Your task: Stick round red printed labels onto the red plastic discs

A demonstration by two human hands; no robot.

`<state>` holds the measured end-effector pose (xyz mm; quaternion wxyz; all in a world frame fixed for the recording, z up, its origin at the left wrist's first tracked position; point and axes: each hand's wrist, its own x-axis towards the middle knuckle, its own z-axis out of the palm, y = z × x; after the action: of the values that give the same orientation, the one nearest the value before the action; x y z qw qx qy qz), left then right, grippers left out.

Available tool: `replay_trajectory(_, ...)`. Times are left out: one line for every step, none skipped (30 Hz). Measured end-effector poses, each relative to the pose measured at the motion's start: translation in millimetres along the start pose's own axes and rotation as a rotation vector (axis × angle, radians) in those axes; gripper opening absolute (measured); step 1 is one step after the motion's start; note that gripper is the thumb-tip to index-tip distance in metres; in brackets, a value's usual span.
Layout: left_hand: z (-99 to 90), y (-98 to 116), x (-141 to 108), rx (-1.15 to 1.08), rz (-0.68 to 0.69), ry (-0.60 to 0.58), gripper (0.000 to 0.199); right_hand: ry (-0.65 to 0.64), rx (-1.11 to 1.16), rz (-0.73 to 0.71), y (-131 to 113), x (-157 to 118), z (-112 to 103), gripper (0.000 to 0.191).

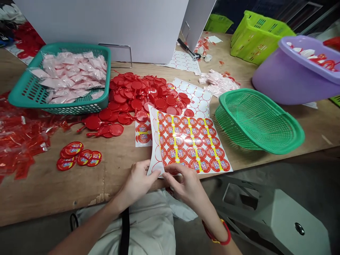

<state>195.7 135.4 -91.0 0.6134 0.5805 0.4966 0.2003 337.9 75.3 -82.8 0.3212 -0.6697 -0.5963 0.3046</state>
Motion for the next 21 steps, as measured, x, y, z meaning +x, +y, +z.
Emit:
replay_trajectory(-0.6,-2,0,-0.013,-0.008,-0.008,0.013,-0.015,-0.024,-0.017,0,1,0,0.012)
replay_trajectory(-1.1,-4,-1,-0.024,-0.018,-0.011,0.014,-0.022,-0.058,-0.031,1,2,1,0.013)
replay_trajectory(-1.4,-6,-1,-0.033,-0.031,-0.01,0.015,-0.027,-0.088,-0.034,2,3,1,0.016)
replay_trajectory(-1.8,-8,-2,-0.041,-0.049,-0.009,0.018,-0.029,-0.105,-0.026,3,4,1,0.018)
replay_trajectory(-2.5,-10,-2,-0.044,-0.071,-0.01,0.023,-0.024,-0.108,-0.008,4,5,1,0.019)
replay_trajectory(-3.5,-11,-3,-0.037,-0.095,-0.007,0.03,-0.017,-0.096,0.016,6,6,-1,0.019)
replay_trajectory(-5.0,-13,-3,-0.016,-0.112,0.003,0.04,-0.013,-0.07,0.043,8,7,-2,0.019)
replay_trajectory(-7.1,-14,-4,0.023,-0.114,0.021,0.049,-0.012,-0.035,0.069,10,7,-5,0.019)
replay_trajectory(-9.9,-15,-5,0.081,-0.097,0.045,0.057,-0.009,0.001,0.092,12,7,-8,0.019)
replay_trajectory(-13.2,-16,-6,0.152,-0.056,0.082,0.064,0.007,0.03,0.105,14,6,-10,0.019)
replay_trajectory(-16.9,-16,-7,0.233,0.004,0.14,0.067,0.034,0.05,0.103,15,5,-12,0.018)
replay_trajectory(-20.6,-14,-9,0.317,0.073,0.215,0.067,0.074,0.057,0.083,16,4,-14,0.018)
replay_trajectory(-24.0,-12,-12,0.397,0.146,0.294,0.061,0.125,0.049,0.045,15,2,-14,0.017)
replay_trajectory(-26.7,-9,-15,0.465,0.22,0.357,0.05,0.178,0.027,-0.005,15,1,-13,0.015)
replay_trajectory(-28.4,-5,-18,0.517,0.3,0.397,0.036,0.218,-0.002,-0.057,13,0,-11,0.013)
replay_trajectory(-28.9,-1,-21,0.554,0.384,0.409,0.022,0.239,-0.032,-0.103,11,-1,-8,0.011)
replay_trajectory(-28.1,3,-23,0.585,0.47,0.398,0.013,0.238,-0.06,-0.138,9,-1,-5,0.01)
replay_trajectory(-26.3,6,-25,0.613,0.556,0.373,0.013,0.226,-0.087,-0.164,7,-1,-2,0.01)
replay_trajectory(-23.9,7,-25,0.647,0.632,0.347,0.015,0.203,-0.108,-0.18,6,0,0,0.01)
replay_trajectory(-21.2,6,-24,0.692,0.687,0.316,0.017,0.173,-0.122,-0.187,5,1,2,0.011)
replay_trajectory(-18.8,4,-22,0.744,0.713,0.276,0.017,0.147,-0.132,-0.184,4,2,2,0.011)
